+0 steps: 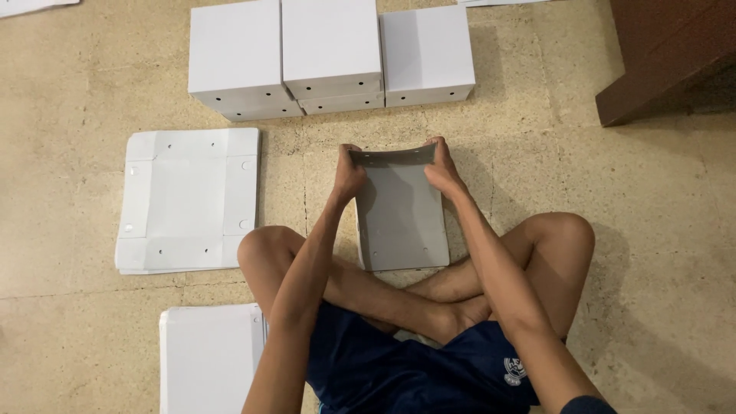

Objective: Assembling a cardboard box by folding pre-cut cardboard sheets and tucking flaps into place.

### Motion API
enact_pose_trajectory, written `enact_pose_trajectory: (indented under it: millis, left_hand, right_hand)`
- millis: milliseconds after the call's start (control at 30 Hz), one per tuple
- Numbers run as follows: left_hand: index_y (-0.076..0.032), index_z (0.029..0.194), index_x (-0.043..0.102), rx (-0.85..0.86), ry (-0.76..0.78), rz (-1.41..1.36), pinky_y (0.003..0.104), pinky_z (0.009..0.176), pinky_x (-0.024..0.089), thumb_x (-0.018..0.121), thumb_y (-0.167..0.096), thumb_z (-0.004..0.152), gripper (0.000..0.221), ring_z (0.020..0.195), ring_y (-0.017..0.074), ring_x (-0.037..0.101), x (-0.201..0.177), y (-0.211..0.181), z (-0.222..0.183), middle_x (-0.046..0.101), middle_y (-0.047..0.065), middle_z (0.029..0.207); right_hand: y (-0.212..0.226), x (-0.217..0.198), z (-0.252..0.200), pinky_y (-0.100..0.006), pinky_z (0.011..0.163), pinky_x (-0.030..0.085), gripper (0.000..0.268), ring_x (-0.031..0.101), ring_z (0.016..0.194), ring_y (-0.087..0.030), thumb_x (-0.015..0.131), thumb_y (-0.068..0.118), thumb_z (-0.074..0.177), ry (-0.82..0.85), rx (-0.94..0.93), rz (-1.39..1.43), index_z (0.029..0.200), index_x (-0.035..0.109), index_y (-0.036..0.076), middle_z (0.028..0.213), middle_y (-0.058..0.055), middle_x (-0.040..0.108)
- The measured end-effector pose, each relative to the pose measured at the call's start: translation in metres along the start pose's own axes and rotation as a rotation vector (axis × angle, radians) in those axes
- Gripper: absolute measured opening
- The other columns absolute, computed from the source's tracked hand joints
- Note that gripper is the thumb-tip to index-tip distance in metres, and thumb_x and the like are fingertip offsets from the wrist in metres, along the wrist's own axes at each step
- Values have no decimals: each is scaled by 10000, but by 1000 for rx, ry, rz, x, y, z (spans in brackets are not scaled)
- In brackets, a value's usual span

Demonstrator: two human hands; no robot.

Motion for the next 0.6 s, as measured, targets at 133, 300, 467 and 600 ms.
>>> enact_pose_trajectory:
  millis: [133,300,467,600]
  left_hand:
    - [-92,1325,410,125,-159,490,476,1136,376,621,127,788,617,1297,373,480,13,-62,-17,452,175,1327]
    - [-93,951,627,411,-15,325,471,749,546,562,-34,855,130,847,350,672,74,-97,-41,602,117,843]
    - [-42,1239,619,-161,297,-192,520,928,509,450,-249,1007,354,1075,366,639,139,-22,-19,636,239,1112]
    - [2,1374,514,-322,313,-284,588,1054,446,481,-510,1009,629,1286,484,513,143,-62,-38,541,340,1323]
  right_hand:
    - [-1,0,1,-548,857,420,530,513,1085,-456,339,-142,712,2,-10,-7,1209,412,28,1163,-234,458]
    - [-34,7,22,-523,837,408,500,491,1032,-395,332,-110,725,16,-30,62,1193,414,44,1139,-197,443]
    - [-50,10,28,-595,1044,305,392,369,1270,-486,276,347,1069,60,-89,111,1282,357,28,1312,-298,363]
    - [-49,7,24,-600,1088,266,584,326,1316,-496,173,491,1091,55,-64,147,1341,335,-11,1361,-332,331]
Point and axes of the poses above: each hand's wrist, its own z-axis towards the middle knuckle, its own x-axis out of the palm, y = z × x, the point moved 5 cm from there along z, towards the middle knuckle
